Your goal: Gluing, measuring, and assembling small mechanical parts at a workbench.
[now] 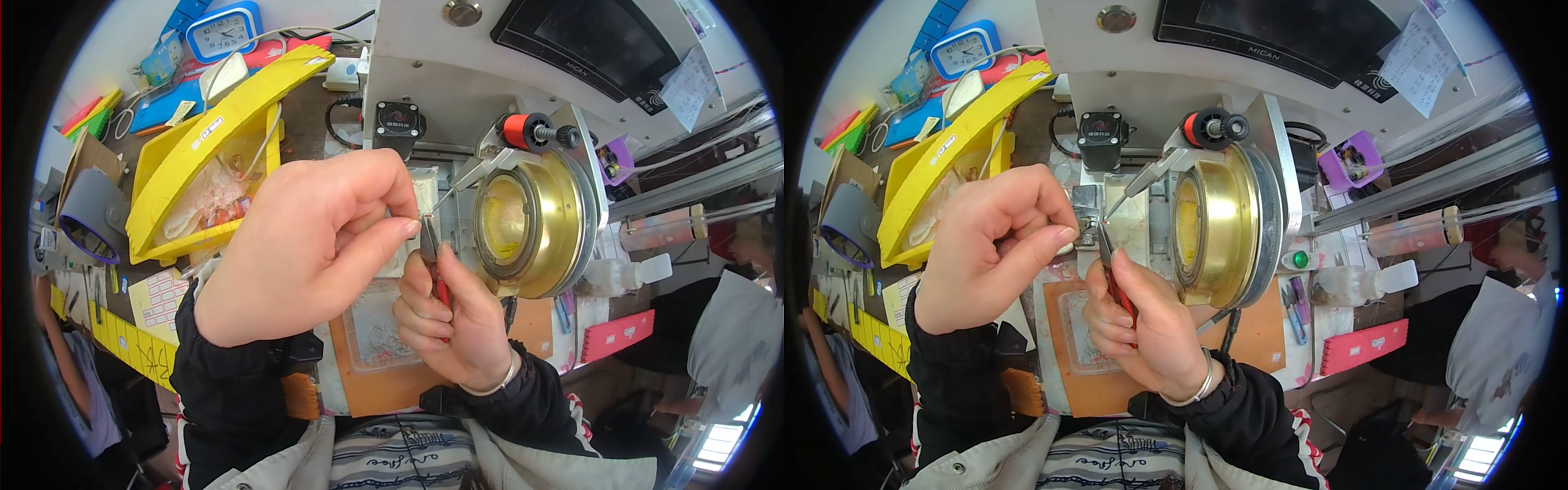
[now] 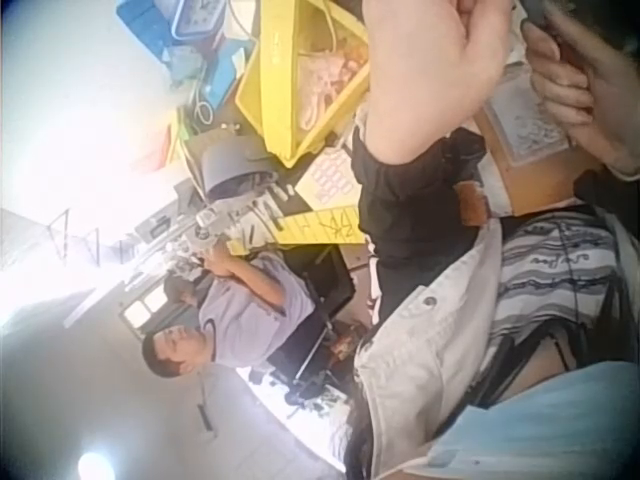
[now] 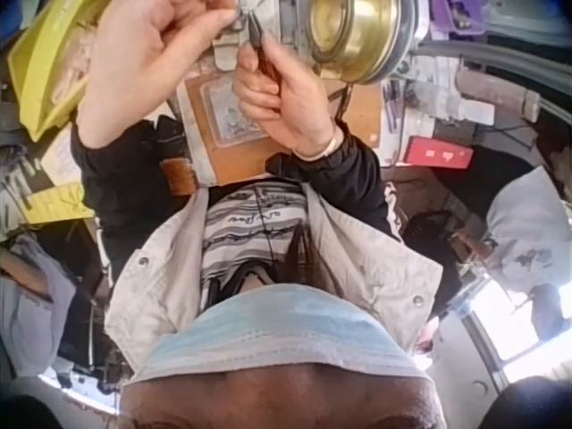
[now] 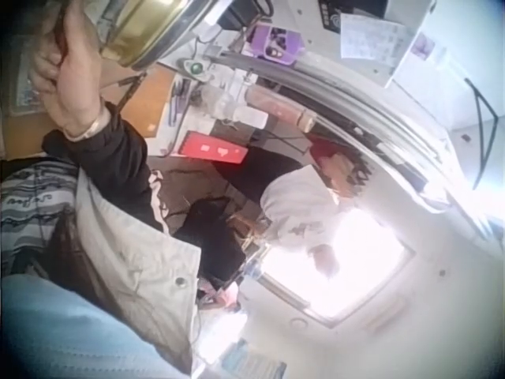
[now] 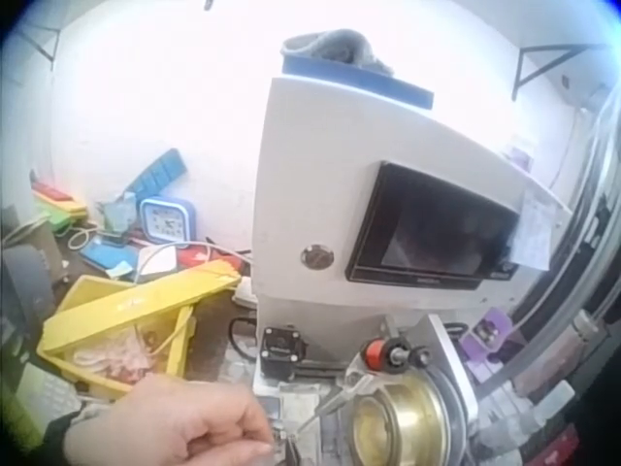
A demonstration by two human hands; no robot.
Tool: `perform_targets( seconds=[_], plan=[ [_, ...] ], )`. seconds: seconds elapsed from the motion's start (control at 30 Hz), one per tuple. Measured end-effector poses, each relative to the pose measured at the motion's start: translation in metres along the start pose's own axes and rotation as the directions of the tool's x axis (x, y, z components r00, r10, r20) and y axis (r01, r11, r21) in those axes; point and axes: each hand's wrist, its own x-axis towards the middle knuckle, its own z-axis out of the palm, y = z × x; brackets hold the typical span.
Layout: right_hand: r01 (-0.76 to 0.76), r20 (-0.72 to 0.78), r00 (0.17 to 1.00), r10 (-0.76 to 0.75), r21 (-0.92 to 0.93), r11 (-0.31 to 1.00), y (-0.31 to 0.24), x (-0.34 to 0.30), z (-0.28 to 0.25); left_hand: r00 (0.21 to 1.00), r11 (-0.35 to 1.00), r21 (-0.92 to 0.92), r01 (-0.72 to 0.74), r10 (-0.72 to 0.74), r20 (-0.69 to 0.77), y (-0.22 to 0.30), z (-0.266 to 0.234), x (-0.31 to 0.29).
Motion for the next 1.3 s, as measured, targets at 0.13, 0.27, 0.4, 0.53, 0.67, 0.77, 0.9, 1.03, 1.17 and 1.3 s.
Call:
perform_targets(
  seconds=[0.13, 0.27, 0.4, 0.53, 0.67, 0.77, 0.9, 1.03, 1.17, 1.3],
  plan=[
    [0.048, -0.003, 0.999, -0.048, 0.041, 0.998, 0.001, 0.002, -0.004, 1.0, 1.0, 0.0, -0.014, 0.014, 0.004, -0.001, 0.0, 0.0],
    [0.047, 0.029, 0.998, -0.049, 0.056, 0.997, 0.0, 0.005, -0.007, 0.994, 0.98, -0.167, 0.11, -0.113, -0.008, 0.016, -0.019, -0.007],
    [0.075, 0.005, 0.997, -0.075, -0.174, 0.982, 0.004, -0.009, -0.008, 0.97, 0.933, -0.356, 0.055, -0.135, -0.203, 0.01, -0.017, -0.003],
    [0.131, 0.042, 0.987, -0.154, -0.762, 0.634, 0.0, -0.074, -0.036, 0.938, 0.935, -0.354, -0.019, -0.106, -0.33, 0.011, -0.025, -0.008],
    [0.008, -0.29, 0.73, -0.619, -0.902, 0.431, -0.006, -0.14, -0.062, 0.907, 0.825, -0.496, -0.273, 0.048, -0.419, 0.012, -0.047, -0.027],
    [-0.007, -0.262, 0.627, -0.734, -0.944, 0.331, -0.014, -0.163, -0.106, 0.854, 0.88, -0.401, -0.253, 0.009, -0.52, 0.02, -0.06, -0.041],
    [-0.258, -0.118, 0.533, -0.838, -0.966, -0.028, -0.021, -0.178, -0.127, 0.878, 0.996, 0.049, 0.071, -0.039, -0.478, -0.028, -0.067, -0.068],
    [-0.34, 0.276, 0.521, -0.807, -0.8, -0.494, -0.029, -0.175, -0.111, 0.809, 0.954, 0.115, 0.278, -0.167, -0.563, -0.054, -0.069, -0.088],
    [-0.022, 0.318, 0.546, -0.775, -0.919, -0.393, -0.027, -0.153, -0.064, 0.694, 0.653, 0.343, 0.676, -0.406, -0.594, -0.029, -0.078, -0.067],
    [0.36, 0.372, 0.848, -0.377, -0.927, -0.107, -0.012, -0.102, -0.012, 0.915, 0.068, 0.997, 0.029, 0.4, -0.054, -0.038, -0.089, -0.068]
  ],
)
